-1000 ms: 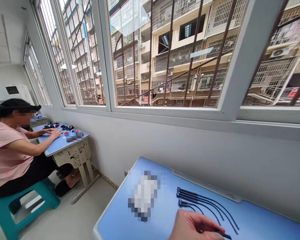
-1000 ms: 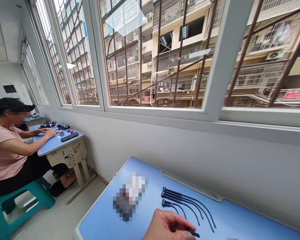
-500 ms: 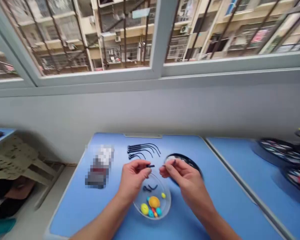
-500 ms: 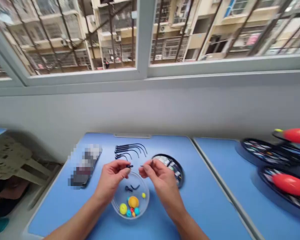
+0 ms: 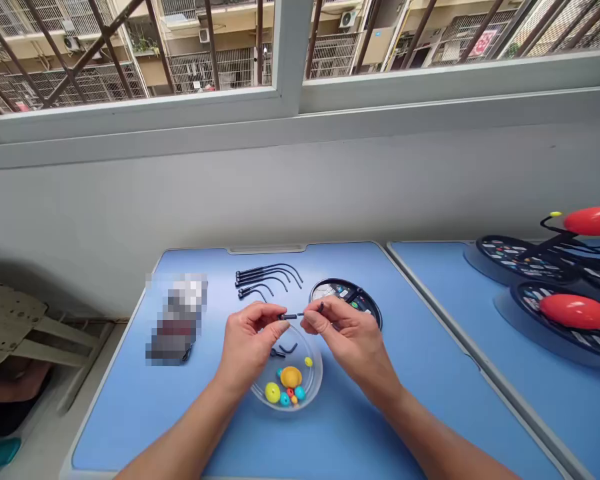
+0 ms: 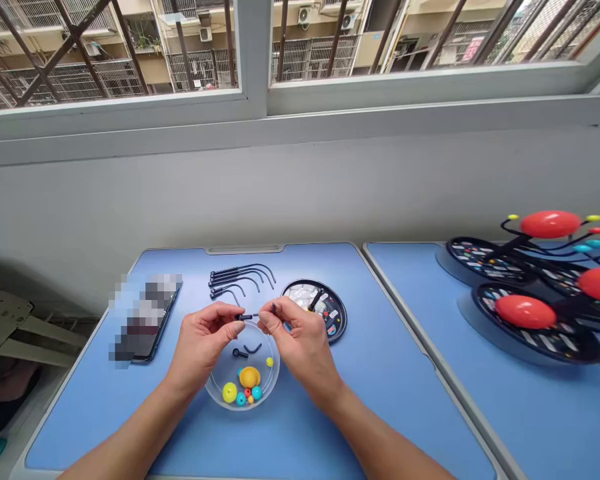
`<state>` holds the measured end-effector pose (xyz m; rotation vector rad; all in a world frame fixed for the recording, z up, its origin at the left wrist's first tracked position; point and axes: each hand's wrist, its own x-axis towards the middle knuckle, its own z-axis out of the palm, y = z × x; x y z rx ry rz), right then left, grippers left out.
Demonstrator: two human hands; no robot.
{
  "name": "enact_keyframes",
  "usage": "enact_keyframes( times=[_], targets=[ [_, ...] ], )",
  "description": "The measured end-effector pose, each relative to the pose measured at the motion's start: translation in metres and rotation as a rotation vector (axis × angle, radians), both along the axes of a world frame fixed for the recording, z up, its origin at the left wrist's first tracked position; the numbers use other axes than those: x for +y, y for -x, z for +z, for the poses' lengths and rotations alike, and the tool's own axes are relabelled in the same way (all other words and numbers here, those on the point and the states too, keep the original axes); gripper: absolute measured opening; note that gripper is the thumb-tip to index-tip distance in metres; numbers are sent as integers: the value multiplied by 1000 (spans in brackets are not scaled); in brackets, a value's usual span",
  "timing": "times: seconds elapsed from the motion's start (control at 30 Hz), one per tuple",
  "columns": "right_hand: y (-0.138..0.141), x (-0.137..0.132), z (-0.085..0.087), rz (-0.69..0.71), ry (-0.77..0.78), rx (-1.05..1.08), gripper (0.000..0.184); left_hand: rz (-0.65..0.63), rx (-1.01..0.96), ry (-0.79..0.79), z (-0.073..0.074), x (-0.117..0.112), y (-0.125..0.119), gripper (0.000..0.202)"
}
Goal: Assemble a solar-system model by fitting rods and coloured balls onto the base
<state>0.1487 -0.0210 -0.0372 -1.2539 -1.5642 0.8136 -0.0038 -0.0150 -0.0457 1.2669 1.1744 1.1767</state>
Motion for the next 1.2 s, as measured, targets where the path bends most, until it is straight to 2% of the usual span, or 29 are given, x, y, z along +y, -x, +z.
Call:
enact_keyframes(
  times=[0.3,0.6,0.87,1.03,1.13,1.2],
  targets=[
    [-1,-1,-4,-8,-137,-96,14,5,68,-70,-2,0,2,11],
    [1,-4,-5,-21,-222,-131,12,-19,68,-57,2,-2,2,8],
    [3,-6,-8,-19,-225,-165,12,-18,45,-62,2,-3,0,6],
    [6,-4,-10,0,-155,-79,14,-14,90,-87,2,-2,-1,6],
    [6,0,-11,-40,-127,-15,14,-112,67,-15,7,2,4,12],
    [4,1,-11,-64,-113,6,7,-174,32,41,11,6,10,16]
  ],
)
